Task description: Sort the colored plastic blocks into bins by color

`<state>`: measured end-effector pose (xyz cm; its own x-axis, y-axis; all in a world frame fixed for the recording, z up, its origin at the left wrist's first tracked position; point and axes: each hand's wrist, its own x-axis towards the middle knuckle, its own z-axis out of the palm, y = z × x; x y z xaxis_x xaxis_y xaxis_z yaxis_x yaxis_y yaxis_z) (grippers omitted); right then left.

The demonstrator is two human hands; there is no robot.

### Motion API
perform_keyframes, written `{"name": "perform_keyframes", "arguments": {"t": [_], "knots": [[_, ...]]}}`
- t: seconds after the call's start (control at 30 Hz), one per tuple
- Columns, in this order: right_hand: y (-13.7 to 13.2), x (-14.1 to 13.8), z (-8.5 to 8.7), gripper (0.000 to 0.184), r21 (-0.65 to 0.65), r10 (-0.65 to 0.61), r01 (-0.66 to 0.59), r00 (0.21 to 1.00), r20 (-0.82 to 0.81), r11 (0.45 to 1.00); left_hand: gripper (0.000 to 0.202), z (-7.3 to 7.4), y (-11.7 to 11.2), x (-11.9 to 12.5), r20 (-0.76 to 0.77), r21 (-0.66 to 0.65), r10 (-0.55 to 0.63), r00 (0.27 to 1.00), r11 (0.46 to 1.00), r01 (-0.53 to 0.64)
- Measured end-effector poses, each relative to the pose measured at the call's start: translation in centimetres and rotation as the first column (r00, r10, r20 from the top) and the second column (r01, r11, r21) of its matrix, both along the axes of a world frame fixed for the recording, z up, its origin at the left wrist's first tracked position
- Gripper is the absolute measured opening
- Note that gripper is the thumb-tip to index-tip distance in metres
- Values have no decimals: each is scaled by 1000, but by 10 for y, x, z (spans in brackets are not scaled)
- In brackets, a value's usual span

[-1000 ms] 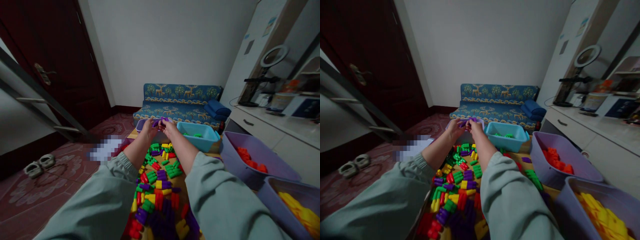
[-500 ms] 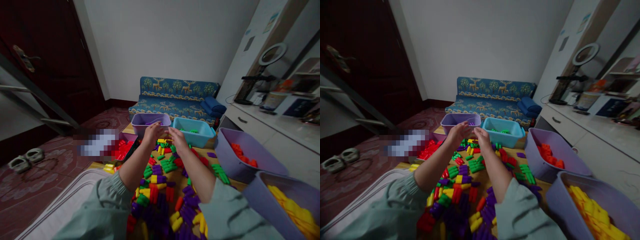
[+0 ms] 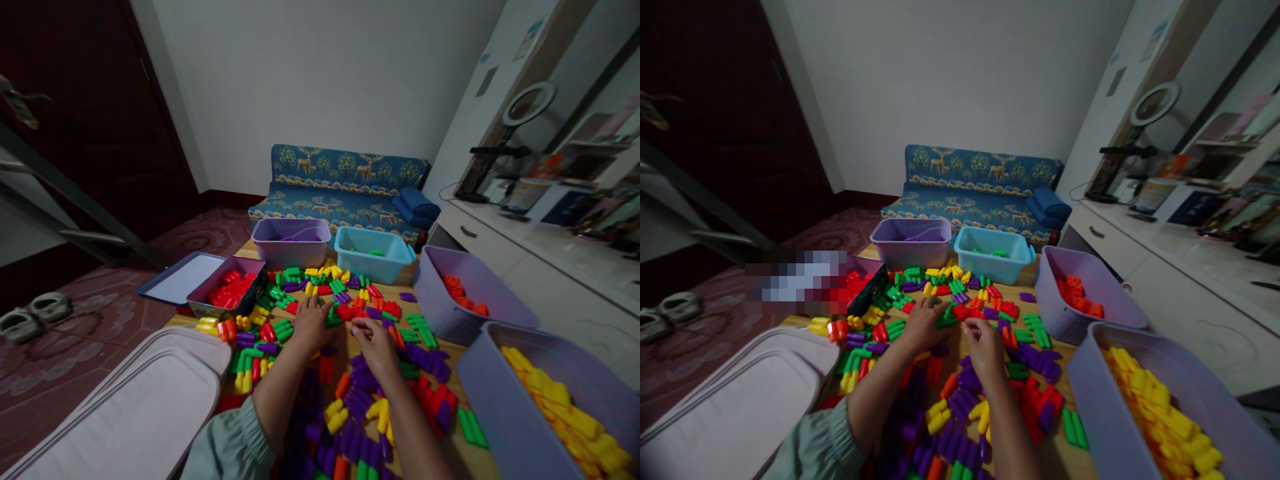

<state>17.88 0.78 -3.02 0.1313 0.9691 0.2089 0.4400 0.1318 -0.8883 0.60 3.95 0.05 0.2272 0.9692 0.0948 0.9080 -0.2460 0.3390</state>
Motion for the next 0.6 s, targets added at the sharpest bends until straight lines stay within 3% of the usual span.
{"name": "perform_keyframes", "arguments": {"t": [0.17,0.6], "knots": [[2,-3,0,25,5,19,-19,999,43,1000,64,3,6,11,-123,-8,-9,992,1000,8],[-6,-8,7,24,4,64,-64,992,108,998,55,8,-8,38,-119,4,26,992,1000,-26]]}}
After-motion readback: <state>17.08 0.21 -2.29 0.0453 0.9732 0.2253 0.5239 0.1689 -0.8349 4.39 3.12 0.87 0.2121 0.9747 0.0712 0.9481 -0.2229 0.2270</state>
